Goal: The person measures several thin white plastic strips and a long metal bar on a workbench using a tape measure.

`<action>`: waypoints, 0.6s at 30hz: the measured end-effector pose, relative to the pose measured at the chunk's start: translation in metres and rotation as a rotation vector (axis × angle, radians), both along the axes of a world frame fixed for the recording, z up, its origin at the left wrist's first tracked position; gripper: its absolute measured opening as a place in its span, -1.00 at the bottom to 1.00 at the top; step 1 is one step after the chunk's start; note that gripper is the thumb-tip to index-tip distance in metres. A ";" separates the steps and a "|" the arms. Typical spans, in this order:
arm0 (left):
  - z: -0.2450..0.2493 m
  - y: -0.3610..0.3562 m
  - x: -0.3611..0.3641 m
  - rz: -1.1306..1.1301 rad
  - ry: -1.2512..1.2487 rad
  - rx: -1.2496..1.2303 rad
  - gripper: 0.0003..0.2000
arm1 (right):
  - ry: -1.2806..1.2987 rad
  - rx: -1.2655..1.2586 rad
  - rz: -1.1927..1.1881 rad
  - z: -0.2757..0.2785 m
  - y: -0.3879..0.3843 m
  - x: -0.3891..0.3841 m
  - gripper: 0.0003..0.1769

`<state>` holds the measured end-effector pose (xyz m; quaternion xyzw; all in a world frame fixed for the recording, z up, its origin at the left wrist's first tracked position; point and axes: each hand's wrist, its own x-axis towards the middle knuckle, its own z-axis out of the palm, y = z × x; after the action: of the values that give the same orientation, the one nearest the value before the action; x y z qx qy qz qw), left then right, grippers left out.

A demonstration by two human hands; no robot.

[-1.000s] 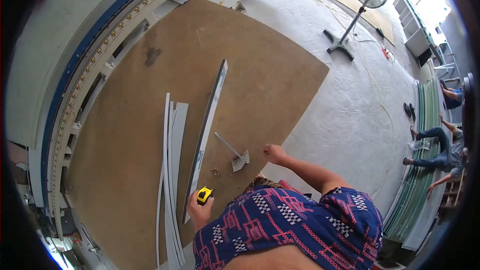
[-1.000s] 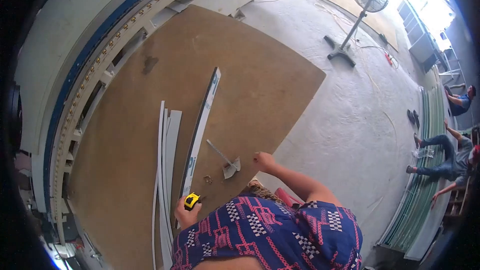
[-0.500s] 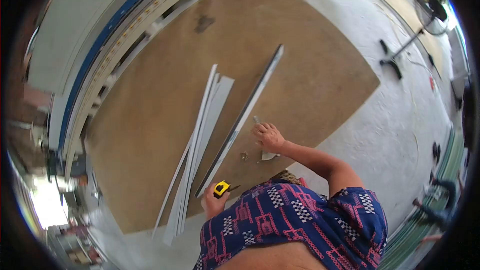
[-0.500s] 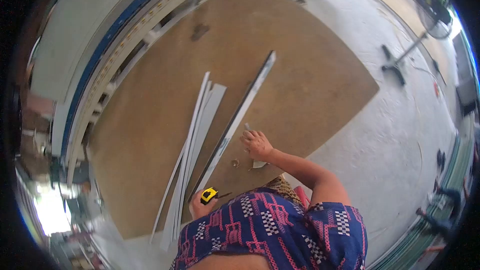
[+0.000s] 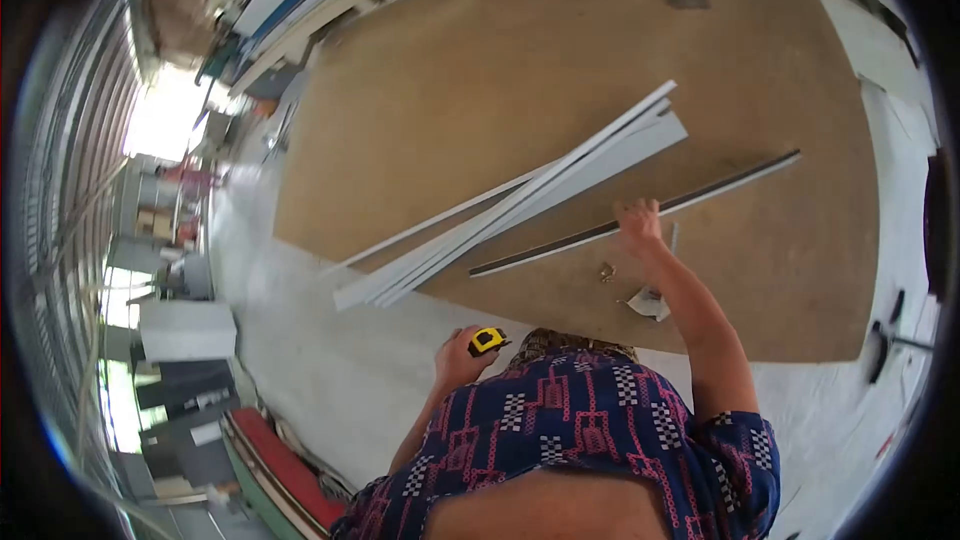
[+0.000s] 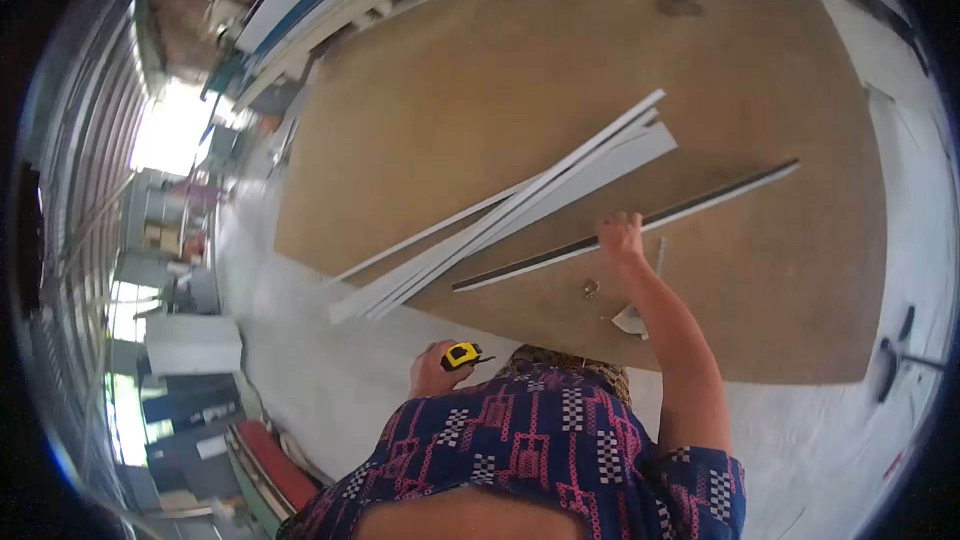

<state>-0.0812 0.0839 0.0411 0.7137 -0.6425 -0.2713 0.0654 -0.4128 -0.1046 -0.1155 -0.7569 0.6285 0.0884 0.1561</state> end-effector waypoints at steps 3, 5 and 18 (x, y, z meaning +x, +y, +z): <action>0.001 0.023 0.008 0.089 -0.051 0.067 -0.55 | -0.009 0.050 0.006 -0.003 0.000 0.013 -0.23; -0.005 0.027 0.007 0.109 -0.048 0.074 -0.55 | -0.008 0.040 0.030 0.000 0.001 0.004 -0.18; -0.066 -0.070 -0.005 -0.182 0.168 0.027 -0.51 | -1.058 -1.151 0.346 0.359 0.110 -0.094 -0.33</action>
<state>-0.0862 0.0143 -0.0253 0.6279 -0.6931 -0.3437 0.0847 -0.5068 0.0053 0.2434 -0.7470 0.2919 -0.5973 0.0026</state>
